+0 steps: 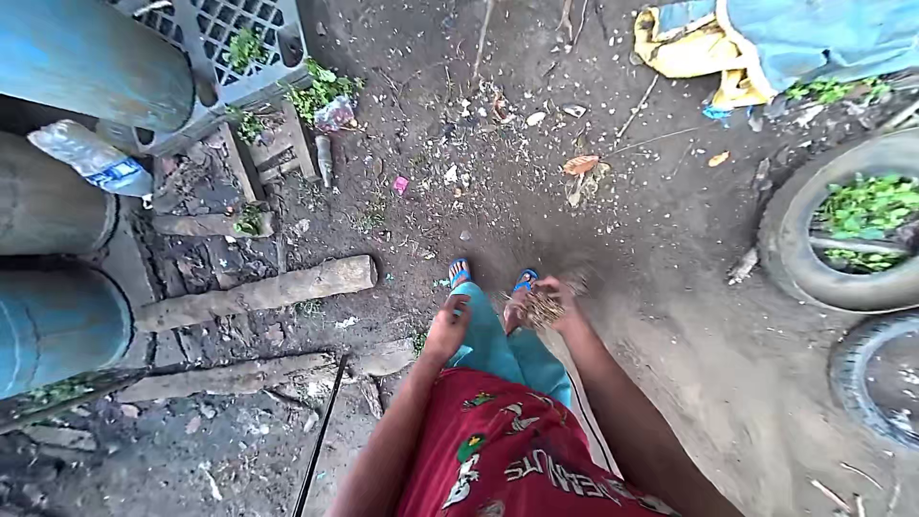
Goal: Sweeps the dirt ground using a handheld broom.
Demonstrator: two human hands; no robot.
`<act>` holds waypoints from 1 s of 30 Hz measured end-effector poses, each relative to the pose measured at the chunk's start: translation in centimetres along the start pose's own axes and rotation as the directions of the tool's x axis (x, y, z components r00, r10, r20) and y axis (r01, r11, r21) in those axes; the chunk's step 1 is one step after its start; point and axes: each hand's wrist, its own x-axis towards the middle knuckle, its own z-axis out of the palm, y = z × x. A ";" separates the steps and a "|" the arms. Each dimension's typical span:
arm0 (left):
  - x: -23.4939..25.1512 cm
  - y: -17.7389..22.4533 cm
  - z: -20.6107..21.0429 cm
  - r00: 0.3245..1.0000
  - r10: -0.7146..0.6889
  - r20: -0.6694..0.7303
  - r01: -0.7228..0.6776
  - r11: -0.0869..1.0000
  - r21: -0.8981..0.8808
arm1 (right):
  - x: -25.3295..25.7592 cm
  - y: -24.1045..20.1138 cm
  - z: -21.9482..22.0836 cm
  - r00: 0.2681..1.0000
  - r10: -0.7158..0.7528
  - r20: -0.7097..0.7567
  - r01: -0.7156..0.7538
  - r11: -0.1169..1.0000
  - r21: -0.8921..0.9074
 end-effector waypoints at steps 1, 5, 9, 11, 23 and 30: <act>0.0 -0.3 -0.8 0.999 -0.012 -0.050 0.012 1.000 0.001 | 1.1 -1.4 4.0 0.998 0.022 0.065 -0.020 0.999 -0.028; 0.7 -1.8 -3.4 0.988 -0.068 -0.136 0.062 0.997 -0.050 | 2.6 -4.6 7.5 0.885 -0.059 0.462 0.059 0.998 0.014; 4.7 -3.5 -5.1 0.988 -0.142 0.056 0.141 0.990 0.029 | -0.1 -4.2 -3.5 0.864 0.011 0.504 -0.125 0.973 0.195; 8.1 -3.7 -6.8 0.971 -0.185 0.148 0.174 0.981 0.087 | -5.5 -3.6 -6.6 0.969 0.022 0.246 -0.015 0.999 -0.033; 13.4 -8.3 -20.1 0.939 -0.344 0.020 0.338 0.911 -0.237 | 2.6 -6.0 -1.4 0.761 0.103 -0.640 -0.329 0.912 -0.245; 8.1 -12.7 -22.5 0.759 -0.638 -0.129 0.587 0.758 -0.285 | 18.2 -12.4 23.4 0.987 0.095 -0.133 -0.162 0.681 -0.714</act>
